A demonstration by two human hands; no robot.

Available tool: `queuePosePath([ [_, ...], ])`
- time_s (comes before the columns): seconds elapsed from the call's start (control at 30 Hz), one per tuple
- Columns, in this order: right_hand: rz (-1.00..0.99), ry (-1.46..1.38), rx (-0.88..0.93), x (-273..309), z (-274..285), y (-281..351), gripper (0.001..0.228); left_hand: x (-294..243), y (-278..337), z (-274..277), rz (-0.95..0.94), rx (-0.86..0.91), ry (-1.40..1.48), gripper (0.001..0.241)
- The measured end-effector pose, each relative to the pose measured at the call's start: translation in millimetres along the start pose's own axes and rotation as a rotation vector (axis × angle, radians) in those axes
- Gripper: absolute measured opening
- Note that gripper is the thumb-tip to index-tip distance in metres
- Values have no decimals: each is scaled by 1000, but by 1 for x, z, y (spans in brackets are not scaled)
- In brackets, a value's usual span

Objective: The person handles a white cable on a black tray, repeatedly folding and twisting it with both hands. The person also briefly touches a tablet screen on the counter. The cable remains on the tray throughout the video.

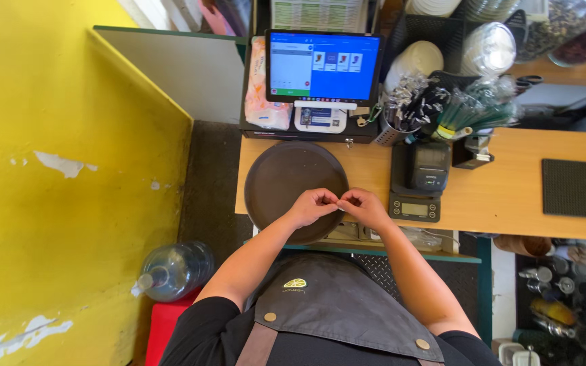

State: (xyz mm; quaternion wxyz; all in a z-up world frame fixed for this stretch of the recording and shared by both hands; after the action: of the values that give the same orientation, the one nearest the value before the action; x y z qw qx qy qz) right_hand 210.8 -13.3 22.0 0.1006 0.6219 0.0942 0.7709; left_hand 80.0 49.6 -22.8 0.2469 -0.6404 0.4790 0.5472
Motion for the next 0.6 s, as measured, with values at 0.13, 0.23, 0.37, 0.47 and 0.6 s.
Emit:
queuePosePath([
  [0.13,7,8,22,6,-5,3,19,1,-2,4,-48,-7,110,16],
  [0.23,12,-9,56,13,-6,6,20,2,-5,5,-52,-9,138,16],
  [0.37,8,7,97,13,-4,5,20,1,-5,1,-37,-27,59,17],
  [0.47,4,-37,164,10,-4,3,20,-5,-4,-4,-13,-45,-11,20],
  [0.6,-47,-73,227,-3,0,1,19,-12,1,-9,-10,-88,-73,21],
])
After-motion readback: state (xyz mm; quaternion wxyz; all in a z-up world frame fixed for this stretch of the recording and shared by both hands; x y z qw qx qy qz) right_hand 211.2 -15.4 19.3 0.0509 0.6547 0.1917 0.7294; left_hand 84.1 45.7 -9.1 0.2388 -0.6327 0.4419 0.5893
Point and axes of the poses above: each hand's wrist, its own y-axis away from the middle knuckle, its own z-axis out of the back of the hand, x = y × z, the point moved 10 cm from there along -y, towards the middle knuckle, and after that the axes turned 7 degrees about x, right-handed, at the moved point
